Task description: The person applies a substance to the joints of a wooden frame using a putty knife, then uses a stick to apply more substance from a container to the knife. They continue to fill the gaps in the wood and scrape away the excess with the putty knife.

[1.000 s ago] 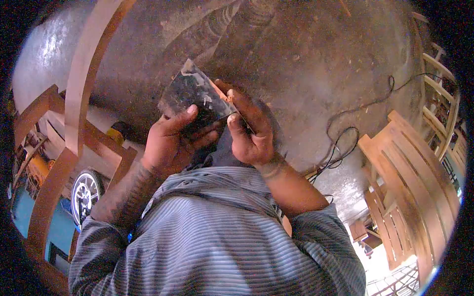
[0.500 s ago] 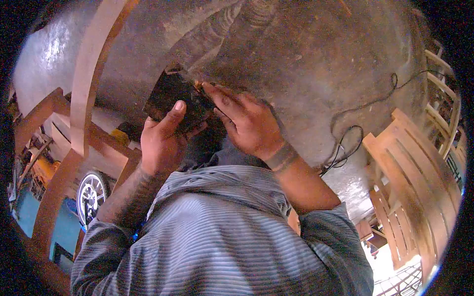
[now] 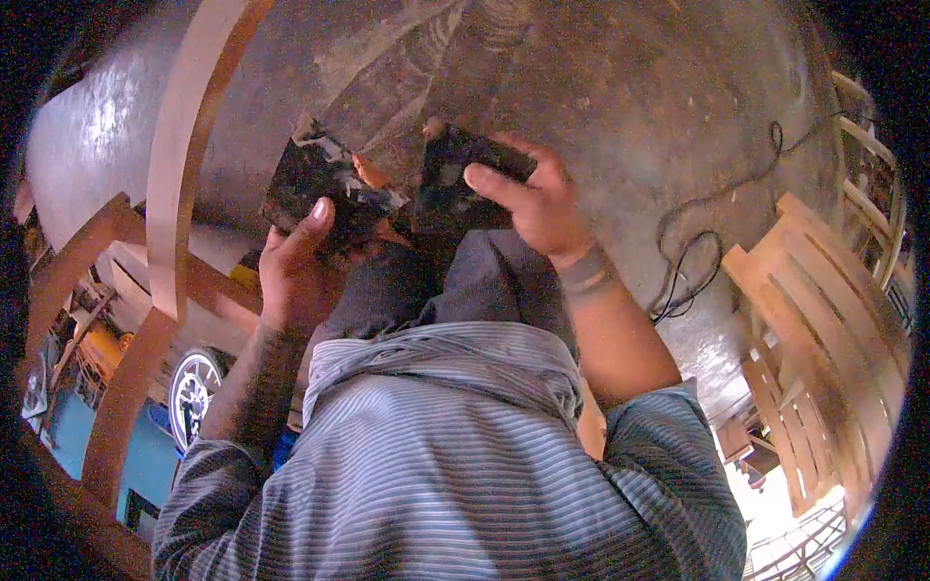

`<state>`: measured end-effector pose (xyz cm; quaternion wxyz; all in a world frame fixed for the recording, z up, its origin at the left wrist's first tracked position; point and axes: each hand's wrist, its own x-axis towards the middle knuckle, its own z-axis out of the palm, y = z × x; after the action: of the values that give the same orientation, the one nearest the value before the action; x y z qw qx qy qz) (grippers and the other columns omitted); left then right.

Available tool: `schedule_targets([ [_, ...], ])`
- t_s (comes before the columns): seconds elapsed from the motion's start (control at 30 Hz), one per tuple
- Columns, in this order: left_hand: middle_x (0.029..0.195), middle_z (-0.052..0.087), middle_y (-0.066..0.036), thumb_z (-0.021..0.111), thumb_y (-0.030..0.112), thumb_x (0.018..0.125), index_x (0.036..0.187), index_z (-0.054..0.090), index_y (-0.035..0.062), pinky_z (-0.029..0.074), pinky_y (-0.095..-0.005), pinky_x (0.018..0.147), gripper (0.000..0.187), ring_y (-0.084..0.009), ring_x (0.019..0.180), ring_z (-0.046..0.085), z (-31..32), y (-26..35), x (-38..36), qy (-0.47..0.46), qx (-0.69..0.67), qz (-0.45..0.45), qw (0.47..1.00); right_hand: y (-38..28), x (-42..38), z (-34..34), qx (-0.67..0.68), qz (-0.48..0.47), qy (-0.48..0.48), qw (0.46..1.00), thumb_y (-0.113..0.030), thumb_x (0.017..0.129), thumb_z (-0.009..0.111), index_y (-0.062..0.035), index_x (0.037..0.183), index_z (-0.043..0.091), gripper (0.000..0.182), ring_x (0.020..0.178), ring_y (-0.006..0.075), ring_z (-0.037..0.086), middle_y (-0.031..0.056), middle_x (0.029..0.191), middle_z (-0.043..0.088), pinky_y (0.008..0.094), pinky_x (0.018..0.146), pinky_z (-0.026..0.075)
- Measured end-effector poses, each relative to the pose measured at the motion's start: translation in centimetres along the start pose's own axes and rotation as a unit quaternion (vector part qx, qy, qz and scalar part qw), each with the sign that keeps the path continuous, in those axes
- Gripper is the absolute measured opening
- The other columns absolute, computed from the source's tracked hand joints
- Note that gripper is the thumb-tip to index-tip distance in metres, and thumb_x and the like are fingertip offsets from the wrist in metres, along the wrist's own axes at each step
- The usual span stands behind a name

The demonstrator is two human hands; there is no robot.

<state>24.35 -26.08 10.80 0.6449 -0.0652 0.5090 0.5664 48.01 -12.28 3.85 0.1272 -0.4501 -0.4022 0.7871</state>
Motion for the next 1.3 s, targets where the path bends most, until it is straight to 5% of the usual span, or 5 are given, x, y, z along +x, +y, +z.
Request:
schedule_targets([
  [0.23, 0.116, 0.073, -0.013, 0.061, 0.018, 0.103, 0.130, 0.061, 0.0026, 0.060, -0.0411, 0.081, 0.031, -0.0272, 0.102, 0.073, 1.1, -0.8, 0.2, 0.006, 0.024, -0.037, 0.999, 0.8, -1.8, 1.8, 0.345, 0.160, -0.140, 0.914, -0.028, 0.095, 0.072, -0.0031, 0.145, 0.046, 0.062, 0.056, 0.0113, 0.051, 0.0067, 0.089, 0.064, 0.0254, 0.047, 0.039],
  [0.4, 0.122, 0.070, -0.012, 0.063, 0.015, 0.101, 0.134, 0.056, 0.0060, 0.062, -0.0484, 0.086, 0.035, -0.0307, 0.107, 0.072, 1.3, -1.6, 0.0, 0.052, 0.018, -0.026, 0.998, 1.3, -1.9, 3.5, 0.433, 0.197, -0.197, 0.857, -0.023, 0.099, 0.067, -0.0022, 0.141, 0.055, 0.048, 0.089, 0.0164, 0.075, 0.0090, 0.115, 0.074, 0.0297, 0.069, 0.062],
  [0.87, 0.123, 0.069, -0.012, 0.063, 0.015, 0.102, 0.134, 0.057, 0.0051, 0.059, -0.0449, 0.088, 0.034, -0.0294, 0.110, 0.070, -0.4, -0.7, -0.5, -0.026, -0.017, 0.070, 0.997, 4.0, -0.3, 1.9, 0.232, 0.240, -0.017, 0.942, -0.028, 0.095, 0.072, -0.0065, 0.122, 0.065, 0.035, 0.078, 0.0138, 0.073, 0.0072, 0.102, 0.075, 0.0214, 0.043, 0.049],
  [1.13, 0.121, 0.070, -0.011, 0.060, 0.005, 0.102, 0.133, 0.060, 0.0013, 0.055, -0.0401, 0.096, 0.030, -0.0248, 0.110, 0.068, -1.8, -2.0, 0.3, 0.026, 0.095, 0.130, 0.987, 2.5, -0.3, 0.8, 0.234, 0.109, -0.030, 0.966, -0.014, 0.087, 0.078, -0.0055, 0.120, 0.068, 0.035, 0.103, 0.0207, 0.071, 0.0068, 0.111, 0.074, 0.0313, 0.091, 0.057],
  [1.3, 0.126, 0.069, -0.015, 0.054, 0.000, 0.104, 0.138, 0.057, -0.0023, 0.046, -0.0326, 0.104, 0.035, -0.0236, 0.121, 0.063, -3.8, -2.0, 0.2, -0.051, 0.486, 0.367, 0.792, -1.8, -2.1, 5.3, 0.251, 0.092, 0.004, 0.964, -0.004, 0.074, 0.083, -0.0101, 0.117, 0.070, 0.046, 0.115, 0.0272, 0.068, 0.0083, 0.116, 0.074, 0.0366, 0.100, 0.054],
])
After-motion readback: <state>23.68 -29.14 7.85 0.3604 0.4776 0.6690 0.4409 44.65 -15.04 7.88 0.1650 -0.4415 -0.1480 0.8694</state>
